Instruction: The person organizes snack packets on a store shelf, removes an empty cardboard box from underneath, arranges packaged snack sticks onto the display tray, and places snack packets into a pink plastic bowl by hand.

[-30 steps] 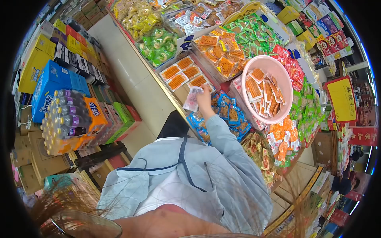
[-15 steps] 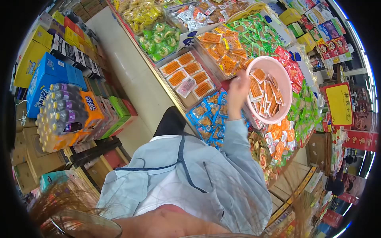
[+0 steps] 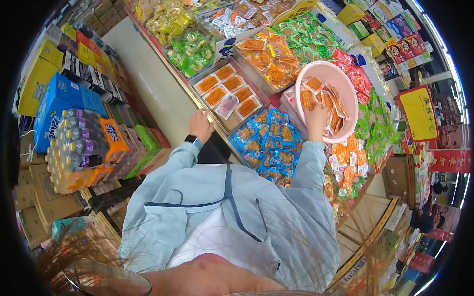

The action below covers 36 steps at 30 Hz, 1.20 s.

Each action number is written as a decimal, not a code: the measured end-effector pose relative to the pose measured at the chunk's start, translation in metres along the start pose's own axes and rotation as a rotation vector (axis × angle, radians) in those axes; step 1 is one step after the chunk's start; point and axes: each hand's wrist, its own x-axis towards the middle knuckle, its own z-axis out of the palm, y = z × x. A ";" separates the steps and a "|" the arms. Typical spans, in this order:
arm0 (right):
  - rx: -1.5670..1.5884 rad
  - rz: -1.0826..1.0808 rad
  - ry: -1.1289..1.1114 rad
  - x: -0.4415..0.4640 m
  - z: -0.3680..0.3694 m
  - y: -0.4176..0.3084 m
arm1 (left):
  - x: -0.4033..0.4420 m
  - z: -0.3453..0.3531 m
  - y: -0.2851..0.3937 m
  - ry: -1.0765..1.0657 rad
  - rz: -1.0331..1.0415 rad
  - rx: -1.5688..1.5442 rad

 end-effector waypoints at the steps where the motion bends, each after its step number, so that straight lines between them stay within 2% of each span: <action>1: 0.031 -0.007 -0.009 -0.003 -0.007 -0.003 | 0.015 0.010 0.006 -0.065 0.062 -0.017; 3: 0.160 -0.021 -0.094 -0.002 -0.003 0.005 | 0.035 0.032 0.012 -0.196 0.183 -0.052; 4: 0.221 -0.030 -0.137 0.000 0.001 0.011 | 0.039 0.037 0.013 -0.234 0.176 0.030; 6: 0.286 -0.140 -0.057 -0.005 0.011 0.026 | 0.043 0.048 0.016 -0.314 0.154 0.194; 7: 0.331 -0.169 -0.002 -0.012 0.012 0.031 | 0.046 0.053 0.017 -0.347 0.081 0.184; 9: 0.384 -0.208 0.094 -0.019 0.018 0.036 | 0.047 0.059 0.017 -0.406 0.083 0.266; 10: 0.411 -0.129 0.010 -0.024 0.007 0.029 | 0.044 0.061 0.018 -0.439 0.086 0.309; 12: 0.464 0.030 -0.158 -0.032 -0.017 0.013 | 0.037 0.068 0.022 -0.369 0.065 0.300; 15: 0.609 0.063 -0.206 -0.031 -0.024 0.006 | 0.035 0.072 0.025 -0.280 0.037 0.285; 18: 0.939 0.111 -0.236 -0.020 0.002 0.021 | 0.035 0.069 0.030 -0.298 0.001 0.262; 21: 1.350 0.334 -0.405 -0.015 -0.013 0.034 | 0.042 0.066 0.037 -0.372 -0.051 0.255; 24: 1.920 0.379 -0.406 -0.012 -0.010 0.039 | 0.045 0.068 0.044 -0.393 -0.047 0.225; 25: 1.997 0.356 -0.413 -0.011 -0.008 0.039 | 0.045 0.070 0.046 -0.417 -0.022 0.215; 27: 2.076 0.379 -0.399 -0.012 -0.001 0.036 | 0.043 0.063 0.054 -0.391 0.056 0.234; 30: 2.152 0.386 -0.468 -0.009 -0.005 0.034 | 0.050 0.056 0.059 -0.112 0.187 0.352; 33: 2.163 0.385 -0.542 -0.011 -0.012 0.034 | 0.058 0.067 0.038 0.046 0.354 0.516; 36: 2.174 0.419 -0.551 -0.005 -0.006 0.039 | 0.049 0.068 0.028 -0.195 0.331 0.595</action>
